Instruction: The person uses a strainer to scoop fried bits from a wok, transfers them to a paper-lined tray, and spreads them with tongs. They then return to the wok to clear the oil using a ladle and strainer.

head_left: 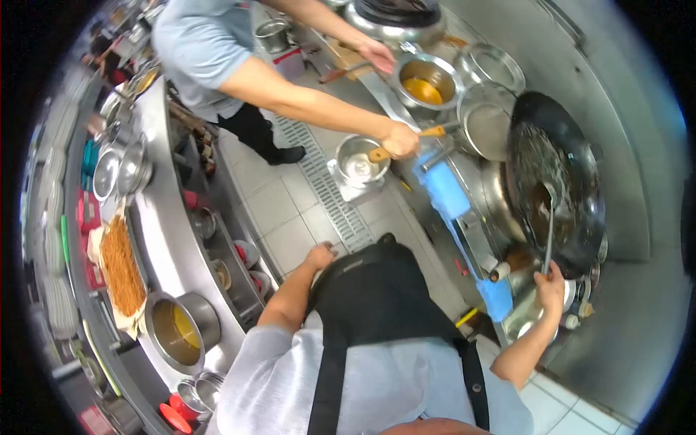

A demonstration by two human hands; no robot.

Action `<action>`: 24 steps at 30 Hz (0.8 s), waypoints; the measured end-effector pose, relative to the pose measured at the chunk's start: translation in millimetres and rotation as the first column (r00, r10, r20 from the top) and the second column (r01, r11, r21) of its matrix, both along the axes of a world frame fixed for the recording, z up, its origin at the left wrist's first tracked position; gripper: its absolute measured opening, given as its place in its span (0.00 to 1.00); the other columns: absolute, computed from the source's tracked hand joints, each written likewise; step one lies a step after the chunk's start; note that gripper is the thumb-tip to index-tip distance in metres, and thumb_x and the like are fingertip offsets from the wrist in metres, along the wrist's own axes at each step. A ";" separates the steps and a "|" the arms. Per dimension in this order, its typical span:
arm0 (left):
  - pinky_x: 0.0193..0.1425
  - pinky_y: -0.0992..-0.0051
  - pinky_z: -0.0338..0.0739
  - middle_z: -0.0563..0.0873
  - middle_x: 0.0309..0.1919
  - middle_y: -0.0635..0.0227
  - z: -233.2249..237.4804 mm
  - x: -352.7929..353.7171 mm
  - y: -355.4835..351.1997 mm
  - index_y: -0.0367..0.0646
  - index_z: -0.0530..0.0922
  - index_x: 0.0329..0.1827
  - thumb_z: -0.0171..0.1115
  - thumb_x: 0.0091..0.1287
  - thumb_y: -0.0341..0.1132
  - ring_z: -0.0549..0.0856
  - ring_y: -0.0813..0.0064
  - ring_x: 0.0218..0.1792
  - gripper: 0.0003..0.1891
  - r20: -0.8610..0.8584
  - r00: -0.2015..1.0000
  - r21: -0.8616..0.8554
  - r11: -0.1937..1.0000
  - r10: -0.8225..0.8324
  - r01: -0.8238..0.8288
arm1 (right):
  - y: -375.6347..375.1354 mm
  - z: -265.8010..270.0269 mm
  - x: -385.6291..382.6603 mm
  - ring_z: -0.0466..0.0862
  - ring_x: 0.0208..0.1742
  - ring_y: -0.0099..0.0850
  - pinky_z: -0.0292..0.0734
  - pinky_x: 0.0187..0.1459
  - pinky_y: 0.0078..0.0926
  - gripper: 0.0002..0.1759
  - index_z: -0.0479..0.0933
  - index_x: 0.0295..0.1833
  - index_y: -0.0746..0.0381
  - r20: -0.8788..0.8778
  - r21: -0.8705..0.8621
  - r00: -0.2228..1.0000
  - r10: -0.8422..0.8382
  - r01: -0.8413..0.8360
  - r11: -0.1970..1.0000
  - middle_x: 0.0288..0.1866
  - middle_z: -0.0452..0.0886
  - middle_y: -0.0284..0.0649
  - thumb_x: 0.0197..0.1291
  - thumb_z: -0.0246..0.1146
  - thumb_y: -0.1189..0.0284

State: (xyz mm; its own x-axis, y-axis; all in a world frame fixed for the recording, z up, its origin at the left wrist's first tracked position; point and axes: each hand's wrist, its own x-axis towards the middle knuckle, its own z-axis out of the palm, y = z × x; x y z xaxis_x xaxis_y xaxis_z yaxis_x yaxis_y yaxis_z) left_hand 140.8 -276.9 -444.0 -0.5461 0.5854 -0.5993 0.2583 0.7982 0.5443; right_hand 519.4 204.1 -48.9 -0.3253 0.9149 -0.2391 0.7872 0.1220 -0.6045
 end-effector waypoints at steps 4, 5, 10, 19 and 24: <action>0.65 0.55 0.80 0.89 0.53 0.44 -92.5 48.8 -71.4 0.40 0.89 0.52 0.59 0.68 0.50 0.86 0.43 0.56 0.23 0.009 0.950 -0.046 0.949 -0.312 0.312 | 3.1 -7.2 8.0 0.75 0.25 0.23 0.70 0.24 0.26 0.42 0.64 0.79 0.70 0.003 0.022 1.000 0.014 -0.014 1.000 0.30 0.78 0.35 0.59 0.71 0.75; 0.61 0.52 0.81 0.90 0.48 0.45 -78.4 58.1 -78.1 0.41 0.91 0.46 0.60 0.67 0.49 0.87 0.41 0.52 0.22 0.103 0.850 -0.177 0.832 -0.516 0.526 | 21.8 -27.5 24.1 0.76 0.25 0.24 0.72 0.24 0.28 0.42 0.64 0.78 0.71 0.033 0.098 0.998 0.057 -0.060 0.993 0.32 0.80 0.37 0.59 0.71 0.75; 0.74 0.62 0.72 0.81 0.66 0.44 21.0 94.4 -123.8 0.40 0.79 0.70 0.69 0.65 0.53 0.81 0.49 0.64 0.34 0.532 0.784 -0.011 0.923 -0.320 0.384 | -8.6 2.4 1.8 0.82 0.32 0.30 0.79 0.37 0.31 0.40 0.67 0.77 0.70 0.072 -0.043 0.996 -0.047 0.050 0.998 0.36 0.84 0.41 0.58 0.71 0.74; 0.70 0.60 0.75 0.90 0.49 0.50 -65.1 161.9 -168.4 0.51 0.88 0.53 0.68 0.63 0.49 0.91 0.56 0.38 0.19 0.086 0.952 -0.063 0.952 -0.293 0.299 | 2.6 13.0 10.1 0.84 0.50 0.36 0.80 0.50 0.32 0.37 0.71 0.76 0.64 0.062 0.482 0.994 0.090 -0.109 0.869 0.60 0.81 0.46 0.62 0.71 0.70; 0.58 0.60 0.86 0.91 0.47 0.52 -51.5 184.7 -147.3 0.61 0.86 0.57 0.60 0.68 0.51 0.92 0.57 0.33 0.18 0.660 0.745 -0.203 0.978 0.101 0.048 | -72.0 48.0 -19.3 0.78 0.42 0.18 0.75 0.44 0.17 0.28 0.76 0.72 0.60 -0.506 0.368 0.785 0.358 -0.179 0.912 0.49 0.83 0.32 0.67 0.66 0.78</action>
